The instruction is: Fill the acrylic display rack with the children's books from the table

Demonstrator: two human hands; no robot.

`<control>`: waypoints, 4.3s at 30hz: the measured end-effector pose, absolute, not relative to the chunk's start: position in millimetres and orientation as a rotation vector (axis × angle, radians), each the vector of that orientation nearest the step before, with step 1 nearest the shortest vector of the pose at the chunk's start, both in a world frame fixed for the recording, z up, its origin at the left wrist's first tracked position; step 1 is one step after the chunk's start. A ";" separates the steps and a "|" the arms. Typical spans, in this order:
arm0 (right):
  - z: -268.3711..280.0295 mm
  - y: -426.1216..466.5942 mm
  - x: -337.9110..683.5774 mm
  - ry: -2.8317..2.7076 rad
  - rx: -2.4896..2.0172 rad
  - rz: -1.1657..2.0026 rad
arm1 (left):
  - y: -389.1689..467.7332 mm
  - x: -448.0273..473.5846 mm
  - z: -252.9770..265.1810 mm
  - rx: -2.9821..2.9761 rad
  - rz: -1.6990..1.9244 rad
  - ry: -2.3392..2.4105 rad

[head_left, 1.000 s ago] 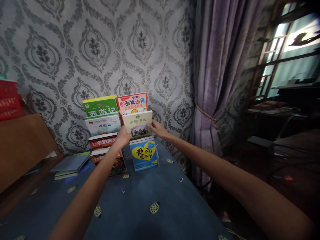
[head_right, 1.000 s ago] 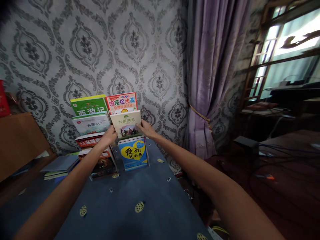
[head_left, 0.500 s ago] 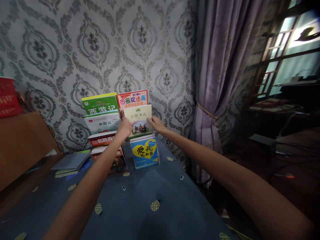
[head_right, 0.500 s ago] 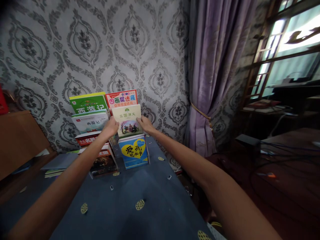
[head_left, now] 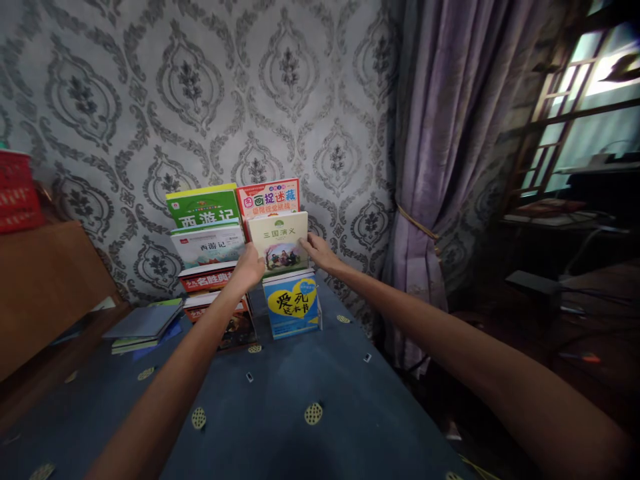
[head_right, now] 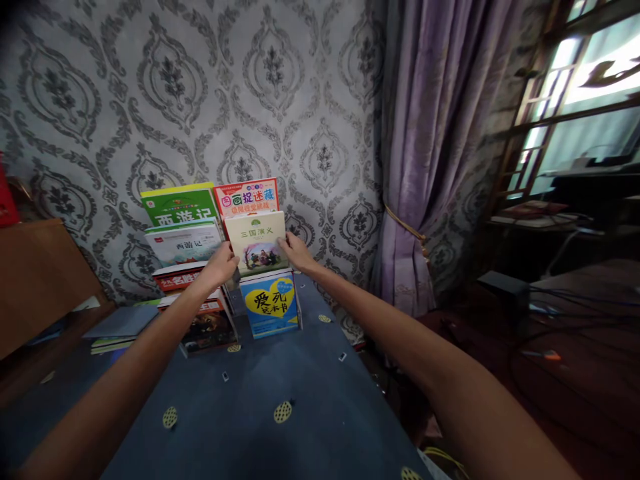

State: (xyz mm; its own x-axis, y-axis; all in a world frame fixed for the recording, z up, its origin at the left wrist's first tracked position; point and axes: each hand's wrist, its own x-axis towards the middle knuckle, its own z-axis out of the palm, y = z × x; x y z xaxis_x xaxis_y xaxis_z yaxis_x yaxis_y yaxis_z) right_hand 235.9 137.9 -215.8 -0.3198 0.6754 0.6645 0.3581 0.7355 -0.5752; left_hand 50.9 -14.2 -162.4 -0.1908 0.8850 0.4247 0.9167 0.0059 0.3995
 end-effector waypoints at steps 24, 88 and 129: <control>-269.1 33.2 264.3 -1.712 -0.818 0.247 | -170.3 -48.2 -271.3 -1.446 -1.289 -2.031; -398.5 -146.9 173.2 -2.525 -0.397 0.925 | -188.4 -173.3 -360.0 -1.557 0.419 -2.229; -384.3 -153.6 163.9 -2.390 -0.274 0.840 | -282.7 -37.5 -363.7 -2.122 0.304 -2.103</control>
